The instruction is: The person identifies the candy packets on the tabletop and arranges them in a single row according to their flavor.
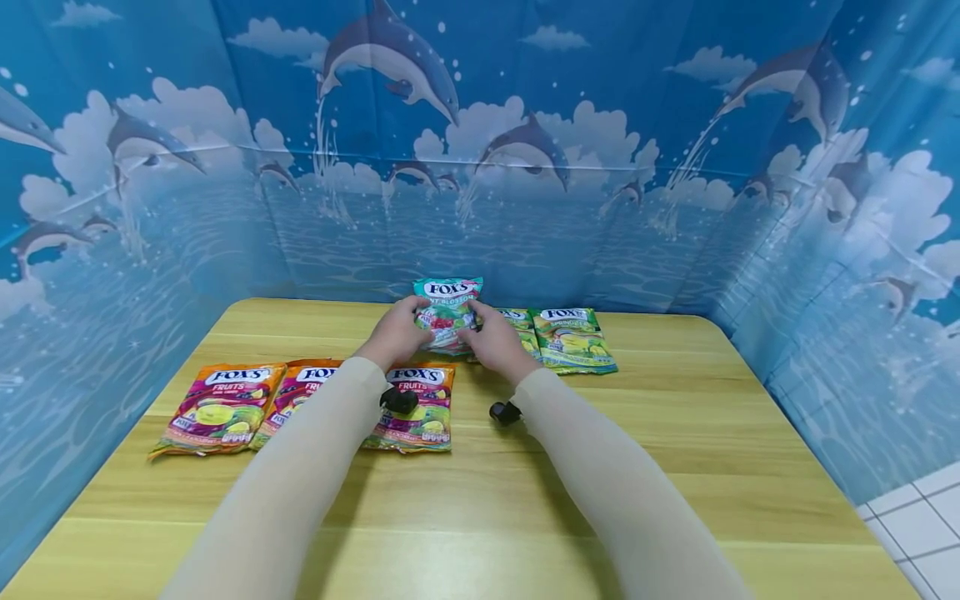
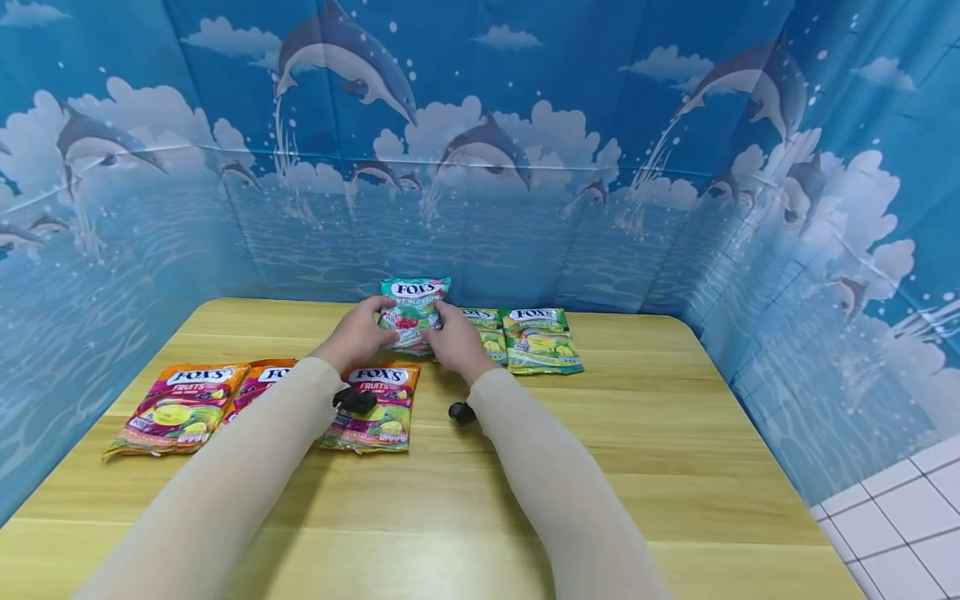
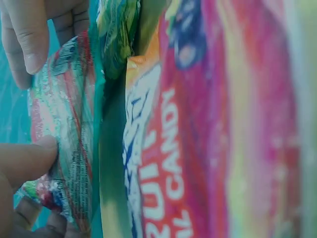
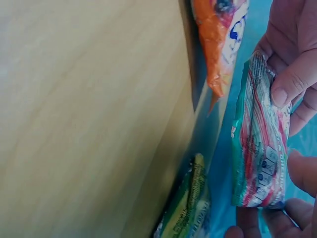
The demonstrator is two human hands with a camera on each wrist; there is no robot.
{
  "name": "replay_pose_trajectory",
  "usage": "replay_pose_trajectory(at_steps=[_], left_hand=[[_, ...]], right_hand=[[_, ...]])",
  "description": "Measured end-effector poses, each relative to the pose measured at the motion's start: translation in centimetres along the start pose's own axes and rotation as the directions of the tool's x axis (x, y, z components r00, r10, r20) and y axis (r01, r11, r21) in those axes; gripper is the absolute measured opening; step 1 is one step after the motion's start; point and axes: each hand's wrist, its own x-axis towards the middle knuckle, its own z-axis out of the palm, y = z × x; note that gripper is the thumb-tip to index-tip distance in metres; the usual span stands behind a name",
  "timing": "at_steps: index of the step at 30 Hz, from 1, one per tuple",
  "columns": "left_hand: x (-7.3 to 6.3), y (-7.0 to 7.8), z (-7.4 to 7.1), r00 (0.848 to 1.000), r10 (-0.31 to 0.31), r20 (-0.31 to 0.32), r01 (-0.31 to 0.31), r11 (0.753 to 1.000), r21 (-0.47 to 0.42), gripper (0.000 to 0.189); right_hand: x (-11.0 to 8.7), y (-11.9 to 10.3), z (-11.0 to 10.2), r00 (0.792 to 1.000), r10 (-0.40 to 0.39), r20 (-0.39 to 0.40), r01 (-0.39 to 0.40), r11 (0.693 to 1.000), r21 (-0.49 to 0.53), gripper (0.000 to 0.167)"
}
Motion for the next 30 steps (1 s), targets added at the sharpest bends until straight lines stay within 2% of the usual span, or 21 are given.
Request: replay_pose_trajectory(at_steps=[5,11,17,20,23,26,30], left_hand=[[-0.7,0.8,0.0,0.997,0.083,-0.010,-0.083,0.996,-0.027,0.073],[-1.5,1.8,0.1,0.990,0.139,0.002,-0.139,0.986,-0.090,0.080],[-2.9,2.8,0.4,0.980,0.196,0.017,-0.191,0.968,-0.163,0.077],[-3.6,3.2,0.5,0.969,0.241,0.047,-0.229,0.955,-0.186,0.079],[-4.3,3.5,0.3,0.951,0.299,0.083,-0.277,0.938,-0.207,0.076],[-5.1,3.6,0.1,0.932,0.345,0.111,-0.315,0.923,-0.223,0.065],[-5.8,3.8,-0.2,0.919,0.370,0.137,-0.334,0.914,-0.229,0.050]], right_hand=[[-0.9,-0.1,-1.3,0.999,-0.021,-0.041,0.024,0.997,0.074,0.059],[-2.6,-0.1,-3.1,0.997,-0.040,-0.061,0.048,0.989,0.141,0.058],[-3.9,0.1,-4.9,0.998,-0.056,-0.035,0.060,0.990,0.128,0.066],[-4.6,0.3,-6.0,0.998,-0.061,-0.001,0.061,0.991,0.118,0.073],[-5.5,0.5,-7.2,0.996,-0.083,0.033,0.078,0.987,0.140,0.077],[-6.4,0.6,-8.3,0.992,-0.101,0.071,0.088,0.982,0.164,0.079],[-7.5,0.9,-9.4,0.988,-0.110,0.113,0.088,0.979,0.185,0.078]])
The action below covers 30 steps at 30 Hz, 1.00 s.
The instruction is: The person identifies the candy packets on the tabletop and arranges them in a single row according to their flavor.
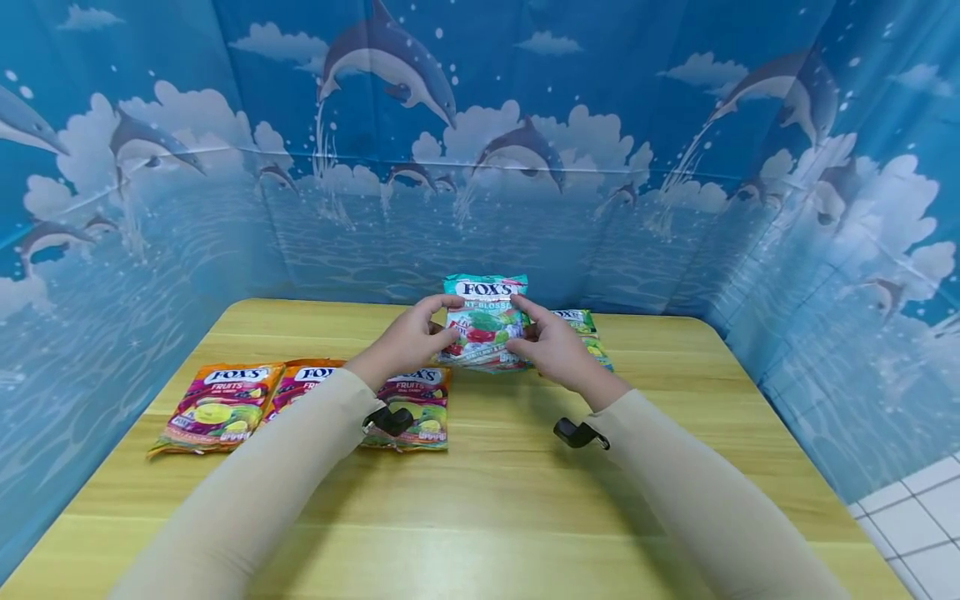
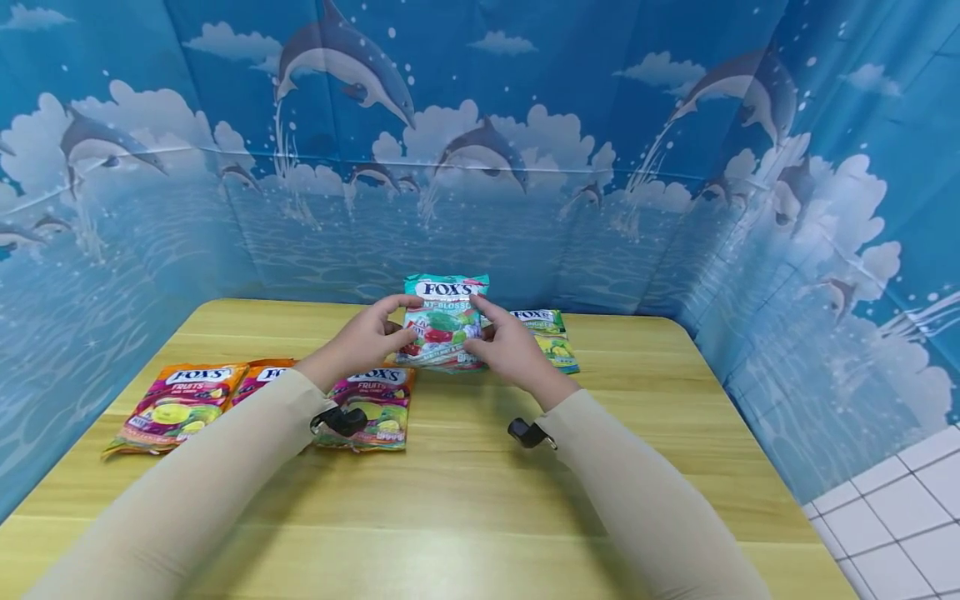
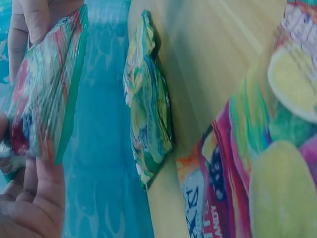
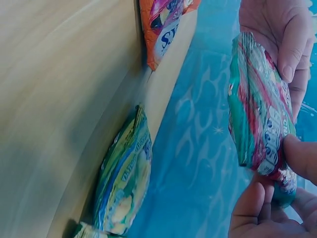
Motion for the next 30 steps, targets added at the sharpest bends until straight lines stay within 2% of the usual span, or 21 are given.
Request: replay_pose_trajectory(at_steps=[5,10,15,23,30], left_hand=[[-0.6,0.7,0.4,0.999,-0.007,0.038,0.007,1.000,0.000,0.049],[-1.1,1.1,1.2,0.997,-0.030,0.076,0.032,0.999,-0.019,0.060],[-1.5,1.2,2.2,0.992,-0.074,0.104,0.077,0.997,-0.029,0.072],[-2.5,0.8,3.6,0.979,-0.150,0.141,0.142,0.988,0.062,0.086],[-3.0,0.4,4.6,0.973,-0.183,0.137,0.160,0.974,0.162,0.086]], right_hand=[[-1.2,0.4,-0.8,1.000,0.002,0.016,-0.002,1.000,-0.002,0.077],[-2.3,1.1,-1.3,0.999,-0.010,0.043,0.009,1.000,0.011,0.076],[-3.3,1.6,-1.6,0.998,0.019,0.065,-0.017,0.999,-0.033,0.077],[-4.3,2.5,-1.5,0.988,0.093,0.126,-0.083,0.993,-0.082,0.080],[-4.5,3.5,-0.7,0.978,0.130,0.165,-0.114,0.988,-0.106,0.082]])
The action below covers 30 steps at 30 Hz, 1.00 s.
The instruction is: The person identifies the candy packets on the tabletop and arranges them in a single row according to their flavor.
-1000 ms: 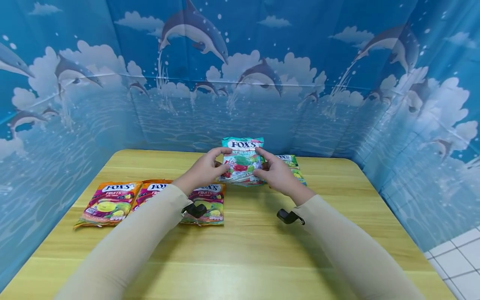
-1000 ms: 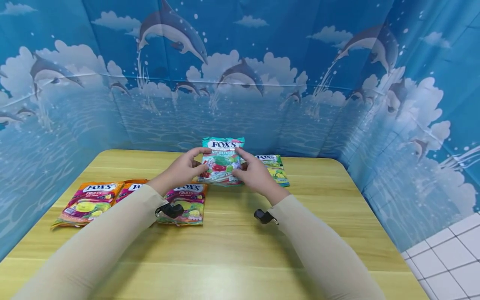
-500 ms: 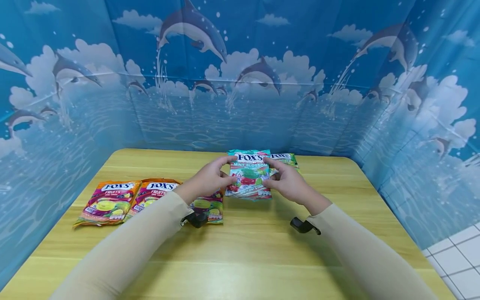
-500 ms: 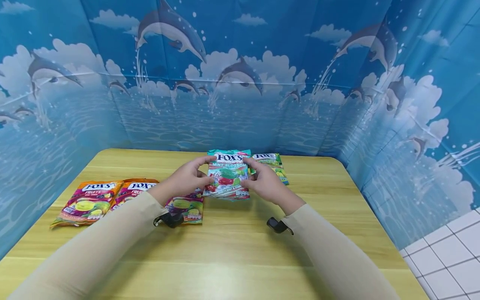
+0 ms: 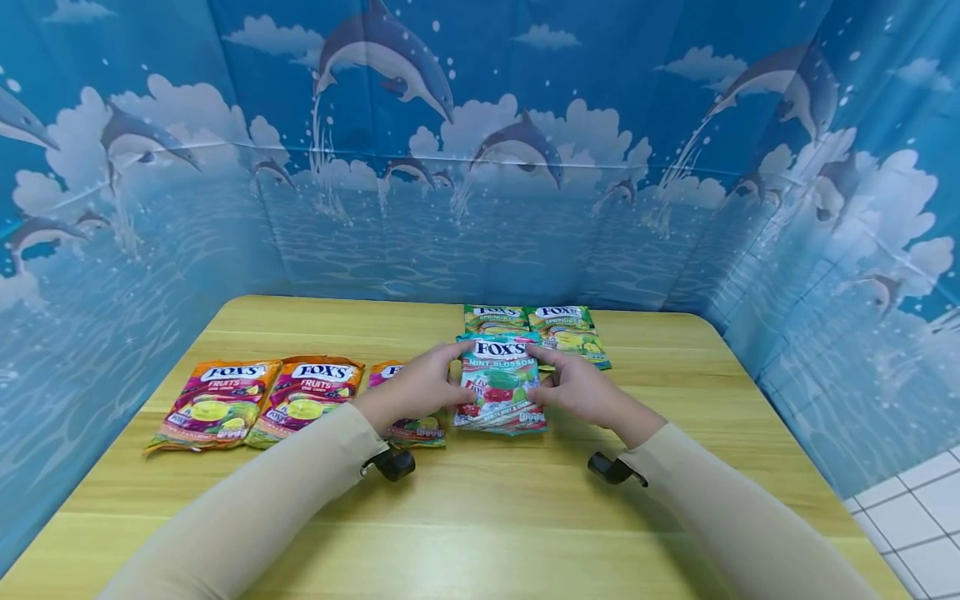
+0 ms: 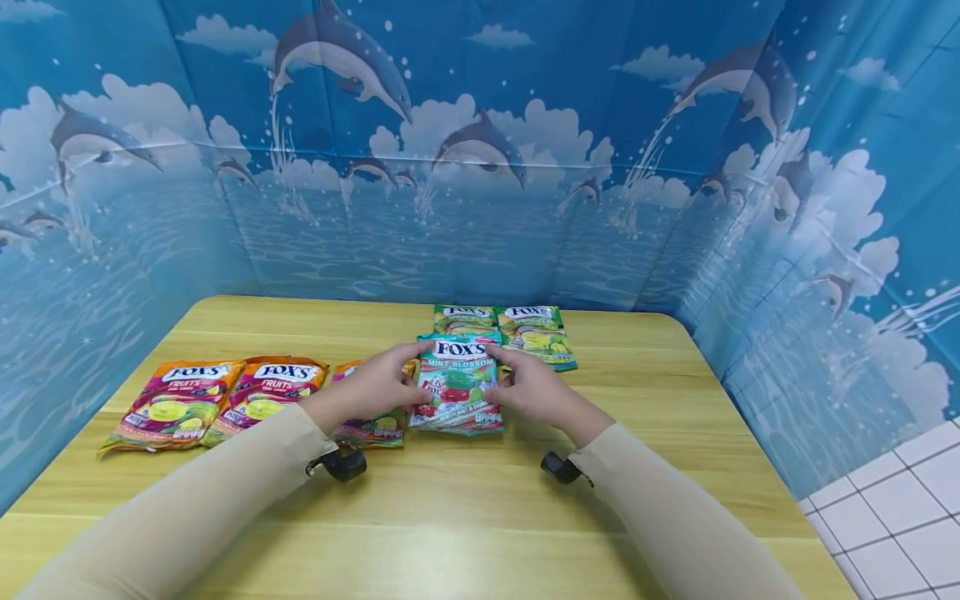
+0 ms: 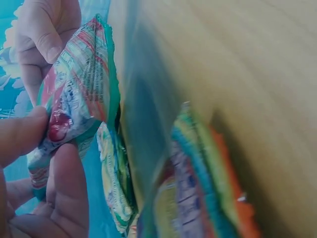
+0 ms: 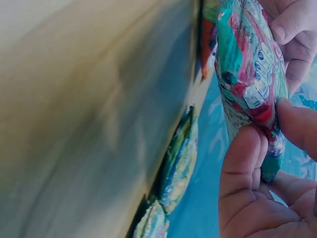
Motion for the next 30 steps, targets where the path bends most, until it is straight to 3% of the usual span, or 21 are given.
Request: replay_pose_trajectory(at_steps=[11,21,30], left_hand=[[0.5,-1.1,1.5,0.999,-0.047,0.011,0.044,0.982,0.181,0.087],[0.7,-1.3,1.9,0.996,-0.077,0.049,0.060,0.959,0.278,0.090],[1.2,-1.2,2.0,0.993,-0.093,0.067,0.063,0.929,0.365,0.090]], right_hand=[[0.3,1.4,1.0,0.999,0.015,0.053,-0.009,0.994,-0.111,0.086],[0.6,1.8,1.3,0.995,0.071,0.063,-0.061,0.985,-0.160,0.088],[0.5,2.5,1.3,0.997,0.030,0.074,-0.010,0.967,-0.256,0.084]])
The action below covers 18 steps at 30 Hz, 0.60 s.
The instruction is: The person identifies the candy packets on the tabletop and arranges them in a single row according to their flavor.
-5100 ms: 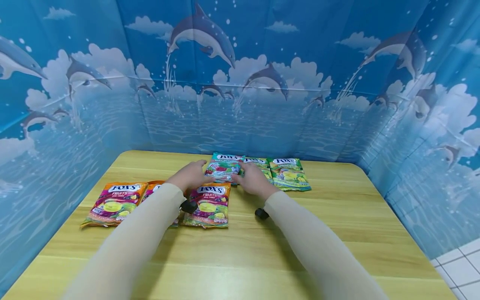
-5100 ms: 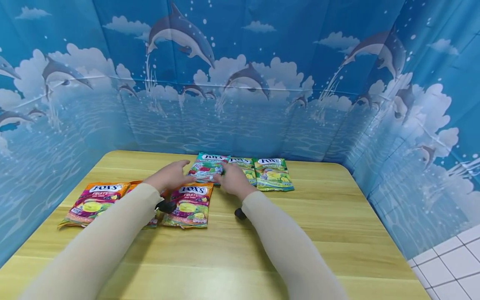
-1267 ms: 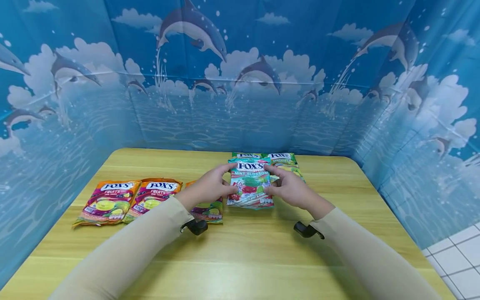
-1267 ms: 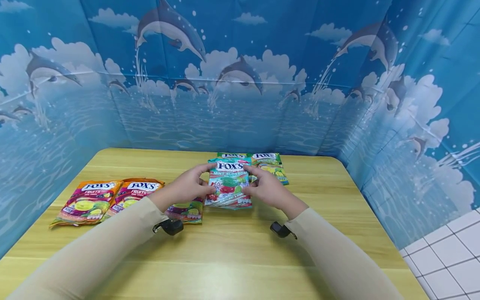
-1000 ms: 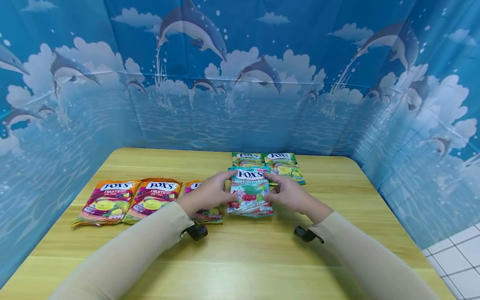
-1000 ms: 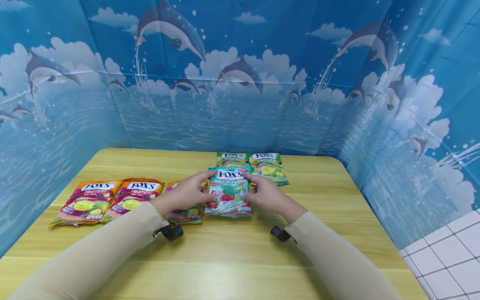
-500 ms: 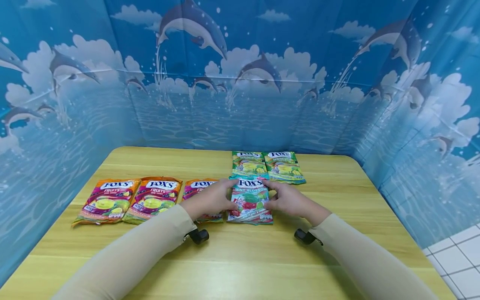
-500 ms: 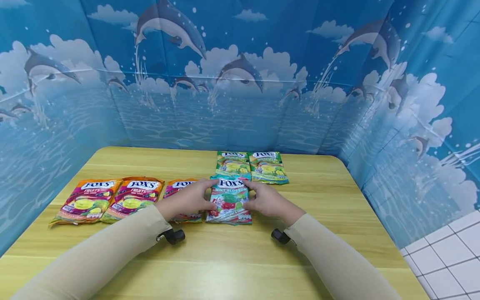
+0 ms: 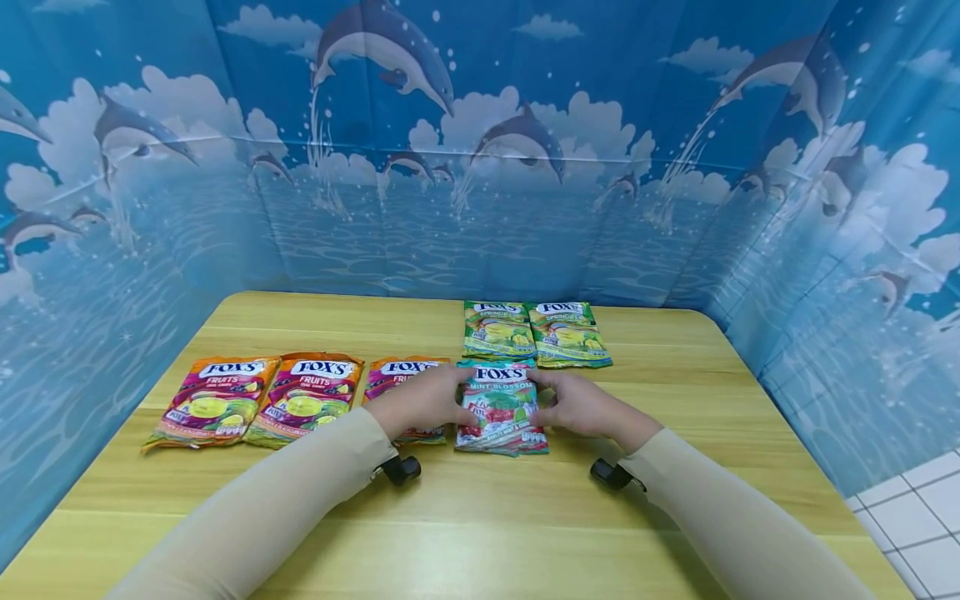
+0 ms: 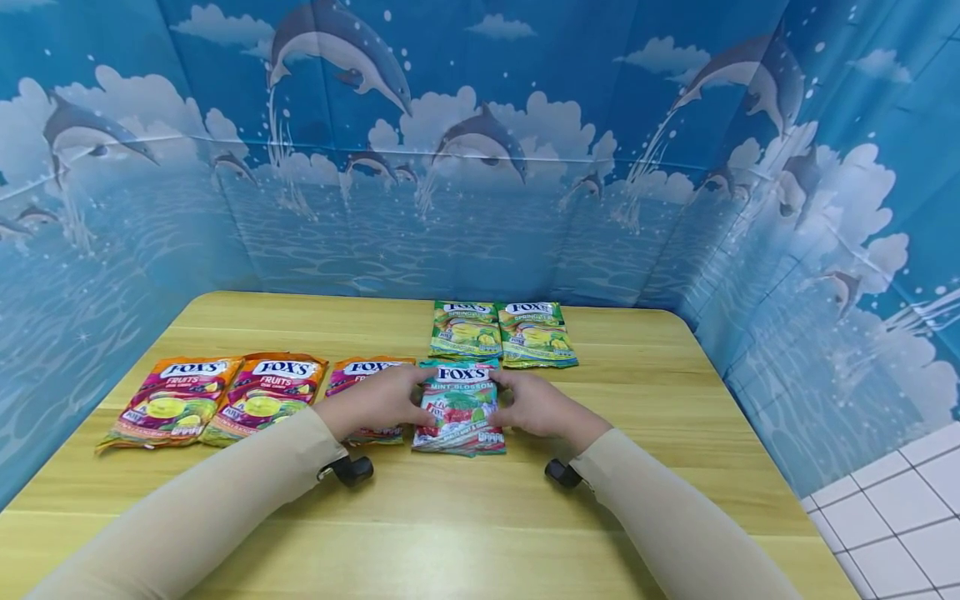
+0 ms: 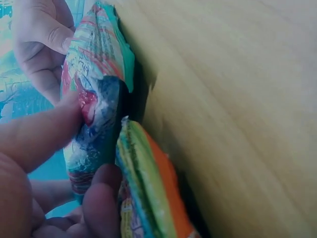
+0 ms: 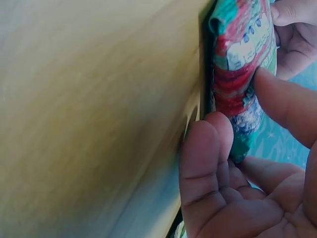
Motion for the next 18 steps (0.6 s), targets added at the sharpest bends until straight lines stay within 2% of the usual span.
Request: replay_pose_trajectory(at_steps=[9,18], left_hand=[[0.23,0.35,-0.15,1.000,0.010,0.027,-0.012,0.997,0.076,0.089],[0.04,0.58,0.00,1.000,-0.003,0.012,0.001,0.992,0.130,0.088]], right_hand=[[-0.07,0.14,0.09,1.000,-0.010,0.025,0.010,1.000,0.004,0.090],[0.08,-0.14,0.31,0.999,-0.008,0.049,0.008,1.000,-0.007,0.090]])
